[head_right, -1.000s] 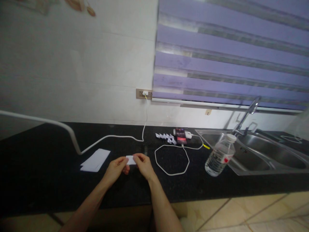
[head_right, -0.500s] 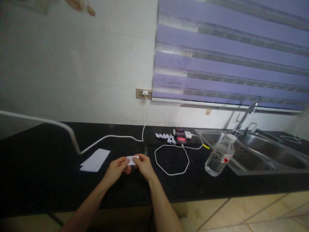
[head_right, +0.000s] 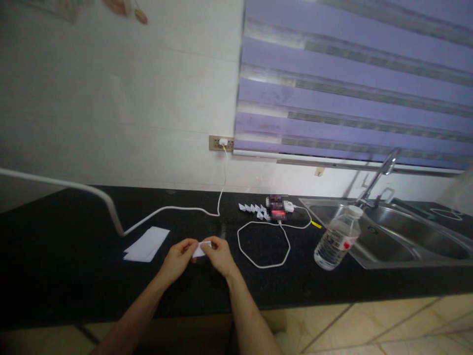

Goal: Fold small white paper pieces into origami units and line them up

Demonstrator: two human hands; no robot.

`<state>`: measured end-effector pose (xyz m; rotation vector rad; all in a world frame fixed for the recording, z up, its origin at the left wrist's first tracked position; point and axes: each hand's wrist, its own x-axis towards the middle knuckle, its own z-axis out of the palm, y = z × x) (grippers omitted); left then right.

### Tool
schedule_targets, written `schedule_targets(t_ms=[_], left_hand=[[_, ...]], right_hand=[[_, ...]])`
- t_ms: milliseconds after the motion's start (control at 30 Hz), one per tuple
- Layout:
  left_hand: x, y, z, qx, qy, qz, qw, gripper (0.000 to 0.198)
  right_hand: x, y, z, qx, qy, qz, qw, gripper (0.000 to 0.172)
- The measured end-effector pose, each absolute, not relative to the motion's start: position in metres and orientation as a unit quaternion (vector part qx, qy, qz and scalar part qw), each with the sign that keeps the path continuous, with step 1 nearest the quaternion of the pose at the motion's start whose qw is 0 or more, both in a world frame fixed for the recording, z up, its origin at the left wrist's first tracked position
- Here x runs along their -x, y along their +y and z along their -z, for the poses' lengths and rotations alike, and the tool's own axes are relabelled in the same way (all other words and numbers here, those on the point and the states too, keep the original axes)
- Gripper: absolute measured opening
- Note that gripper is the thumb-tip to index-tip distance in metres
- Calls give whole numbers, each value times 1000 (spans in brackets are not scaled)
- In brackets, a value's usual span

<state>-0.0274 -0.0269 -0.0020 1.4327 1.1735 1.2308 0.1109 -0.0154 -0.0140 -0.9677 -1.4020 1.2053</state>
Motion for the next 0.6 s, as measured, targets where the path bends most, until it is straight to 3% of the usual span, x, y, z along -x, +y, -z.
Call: schedule_targets(t_ms=[367,600], left_hand=[[26,-27,6,-592,482,-485,428,26],[29,-27,4,-629,501,-475,357,23]], right_hand=[[-110,-16,11,412,-602,-472,494,17],[-109,-17,11,412,-601,-462,505,18]])
